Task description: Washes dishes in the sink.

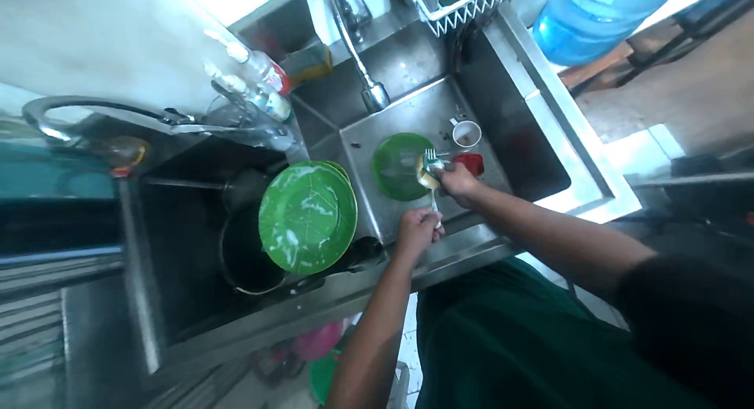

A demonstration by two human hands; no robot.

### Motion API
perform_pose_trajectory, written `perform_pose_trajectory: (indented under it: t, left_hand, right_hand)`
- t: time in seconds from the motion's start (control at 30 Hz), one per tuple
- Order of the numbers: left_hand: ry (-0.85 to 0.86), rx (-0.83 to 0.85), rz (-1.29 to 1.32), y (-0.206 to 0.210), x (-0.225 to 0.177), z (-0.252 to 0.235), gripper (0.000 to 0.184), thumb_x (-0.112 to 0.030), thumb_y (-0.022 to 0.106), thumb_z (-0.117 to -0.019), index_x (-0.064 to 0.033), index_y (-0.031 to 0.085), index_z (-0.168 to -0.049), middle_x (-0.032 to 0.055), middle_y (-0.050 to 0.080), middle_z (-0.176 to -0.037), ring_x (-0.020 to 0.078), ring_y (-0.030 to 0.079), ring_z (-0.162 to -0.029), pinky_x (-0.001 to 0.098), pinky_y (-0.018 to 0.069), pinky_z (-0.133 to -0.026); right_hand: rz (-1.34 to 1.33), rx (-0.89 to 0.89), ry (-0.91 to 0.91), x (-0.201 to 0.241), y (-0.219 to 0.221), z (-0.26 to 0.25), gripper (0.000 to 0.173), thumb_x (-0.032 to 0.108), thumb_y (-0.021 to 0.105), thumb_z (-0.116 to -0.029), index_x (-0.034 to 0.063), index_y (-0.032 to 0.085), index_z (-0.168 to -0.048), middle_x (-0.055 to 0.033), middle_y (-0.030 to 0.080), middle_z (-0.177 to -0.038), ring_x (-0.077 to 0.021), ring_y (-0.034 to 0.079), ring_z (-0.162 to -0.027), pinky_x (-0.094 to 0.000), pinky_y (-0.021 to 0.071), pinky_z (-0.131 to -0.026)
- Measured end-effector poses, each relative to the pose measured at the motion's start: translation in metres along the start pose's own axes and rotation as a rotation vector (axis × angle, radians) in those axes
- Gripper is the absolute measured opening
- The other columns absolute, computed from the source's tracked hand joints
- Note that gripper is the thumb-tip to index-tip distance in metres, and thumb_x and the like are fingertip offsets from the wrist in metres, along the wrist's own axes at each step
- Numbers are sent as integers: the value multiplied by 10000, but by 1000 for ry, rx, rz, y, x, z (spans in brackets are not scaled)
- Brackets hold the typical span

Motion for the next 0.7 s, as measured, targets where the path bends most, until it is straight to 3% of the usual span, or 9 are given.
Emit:
perform_pose_trajectory:
  t: [0.07,0.13,0.23,0.3,0.37,0.53,0.6,0.7]
  left_hand:
    - [-29,10,-24,2,-4,4,156,-57,555,-1039,47,667,-1007,-2,622,-700,43,578,-567,186,507,-559]
    - [-68,34,-70,-1,-14,12,163,-69,568,-1035,52,674,-1062,1,611,-717,47,576,-582,193,510,-575]
    - [-37,17,-170,-26,-33,38,157,-90,590,-1016,39,678,-1029,-10,599,-686,43,563,-564,204,503,-565]
    - [51,-82,-257,-59,-57,65,173,-111,589,-1010,26,692,-1028,-13,592,-684,38,550,-568,211,493,-563]
    - [125,-243,-327,-103,-89,98,184,-127,588,-1020,10,705,-1059,-14,598,-705,34,548,-590,219,495,-587]
    - [366,-688,-384,-226,-157,139,135,-86,603,-1001,-39,725,-968,-49,582,-630,22,505,-516,203,453,-506]
    - [316,-792,-443,-263,-179,134,146,-105,611,-1005,-40,711,-921,-53,547,-613,14,467,-504,201,416,-497]
    - [154,-878,-617,-299,-200,115,173,-162,606,-1013,-33,713,-967,16,563,-697,83,458,-549,287,427,-551]
  right_hand:
    - [14,-67,14,2,-7,2,344,279,552,-1076,-36,617,-1198,-144,628,-967,-194,595,-781,-385,526,-741]
    - [61,-192,-2,8,-26,-10,384,280,587,-1057,-58,620,-1234,-235,661,-1059,-317,653,-902,-516,542,-845]
    - [144,-233,-38,21,-55,-23,480,374,535,-1072,-64,595,-1258,-282,644,-1113,-403,644,-981,-607,510,-887]
    - [148,-258,-121,20,-73,-26,485,406,533,-1064,-51,621,-1202,-231,658,-1021,-339,654,-874,-567,536,-821]
    - [84,-271,-149,11,-87,-28,448,382,546,-1061,-46,627,-1166,-158,644,-958,-219,627,-776,-455,548,-762]
    - [-50,-251,-46,-6,-85,-8,399,321,525,-1082,-46,598,-1221,-136,632,-1025,-164,621,-815,-376,551,-773]
    - [-86,-230,-43,-7,-77,-2,373,310,523,-1084,-36,587,-1209,-108,616,-986,-140,608,-770,-347,547,-729]
    - [-121,-188,-53,-10,-71,-1,361,290,529,-1083,-36,579,-1229,-111,623,-1000,-136,624,-772,-335,562,-718]
Point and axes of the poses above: each hand's wrist, its own z-axis away from the middle knuckle, its own y-axis out of the palm, x = y × z, the point moved 4 cm from there along -z, towards the middle knuckle
